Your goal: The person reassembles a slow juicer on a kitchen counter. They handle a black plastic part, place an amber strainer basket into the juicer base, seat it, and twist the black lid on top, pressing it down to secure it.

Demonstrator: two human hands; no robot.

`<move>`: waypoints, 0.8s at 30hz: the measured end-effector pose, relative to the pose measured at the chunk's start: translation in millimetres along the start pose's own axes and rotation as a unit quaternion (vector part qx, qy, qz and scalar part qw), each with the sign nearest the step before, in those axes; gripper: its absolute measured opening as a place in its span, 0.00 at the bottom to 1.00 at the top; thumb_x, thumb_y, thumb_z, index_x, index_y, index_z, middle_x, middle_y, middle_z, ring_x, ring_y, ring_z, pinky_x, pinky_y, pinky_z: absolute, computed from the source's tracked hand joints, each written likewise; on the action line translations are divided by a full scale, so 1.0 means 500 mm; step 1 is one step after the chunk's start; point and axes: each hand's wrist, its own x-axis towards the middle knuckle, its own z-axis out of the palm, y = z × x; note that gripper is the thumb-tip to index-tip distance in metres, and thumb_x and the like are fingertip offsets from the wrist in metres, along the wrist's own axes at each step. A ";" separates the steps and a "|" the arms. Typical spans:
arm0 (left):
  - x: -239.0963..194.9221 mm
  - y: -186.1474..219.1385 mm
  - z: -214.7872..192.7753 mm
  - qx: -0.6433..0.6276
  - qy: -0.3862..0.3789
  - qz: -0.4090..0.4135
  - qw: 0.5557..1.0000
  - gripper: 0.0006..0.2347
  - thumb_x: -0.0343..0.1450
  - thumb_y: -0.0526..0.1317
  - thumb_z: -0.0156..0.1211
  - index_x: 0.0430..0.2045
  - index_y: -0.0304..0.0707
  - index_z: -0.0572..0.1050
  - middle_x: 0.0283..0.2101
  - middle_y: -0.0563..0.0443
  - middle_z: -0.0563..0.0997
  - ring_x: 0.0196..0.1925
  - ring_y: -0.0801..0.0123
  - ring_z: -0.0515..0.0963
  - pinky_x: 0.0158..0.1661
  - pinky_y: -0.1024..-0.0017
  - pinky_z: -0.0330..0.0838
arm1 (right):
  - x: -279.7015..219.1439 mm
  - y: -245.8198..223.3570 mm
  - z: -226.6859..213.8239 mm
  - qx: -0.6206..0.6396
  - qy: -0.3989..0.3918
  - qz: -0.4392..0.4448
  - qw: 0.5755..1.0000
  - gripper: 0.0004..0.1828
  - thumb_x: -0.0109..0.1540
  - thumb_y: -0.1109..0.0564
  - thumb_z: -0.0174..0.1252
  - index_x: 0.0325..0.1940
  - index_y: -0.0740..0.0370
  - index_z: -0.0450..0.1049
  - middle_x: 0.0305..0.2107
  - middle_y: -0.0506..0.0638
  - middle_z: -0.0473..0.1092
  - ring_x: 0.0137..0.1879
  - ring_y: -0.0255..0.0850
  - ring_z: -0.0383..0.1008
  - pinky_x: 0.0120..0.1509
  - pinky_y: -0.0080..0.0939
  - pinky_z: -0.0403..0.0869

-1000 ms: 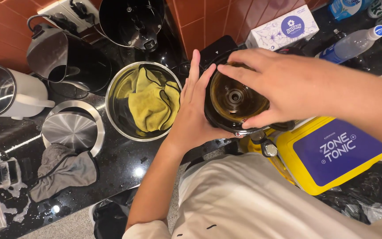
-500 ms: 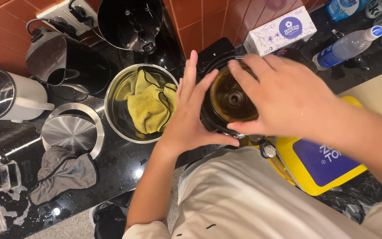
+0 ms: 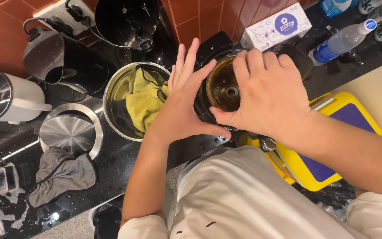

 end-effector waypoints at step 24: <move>0.006 -0.009 -0.038 -0.044 -0.033 0.040 0.998 0.29 0.59 0.48 0.83 0.47 0.39 0.70 0.75 0.50 0.64 0.83 0.43 0.45 0.76 0.38 0.32 | 0.033 0.106 0.012 0.199 -0.011 -0.217 0.956 0.57 0.36 0.36 0.73 0.62 0.68 0.66 0.45 0.60 0.68 0.50 0.56 0.70 0.52 0.53 0.72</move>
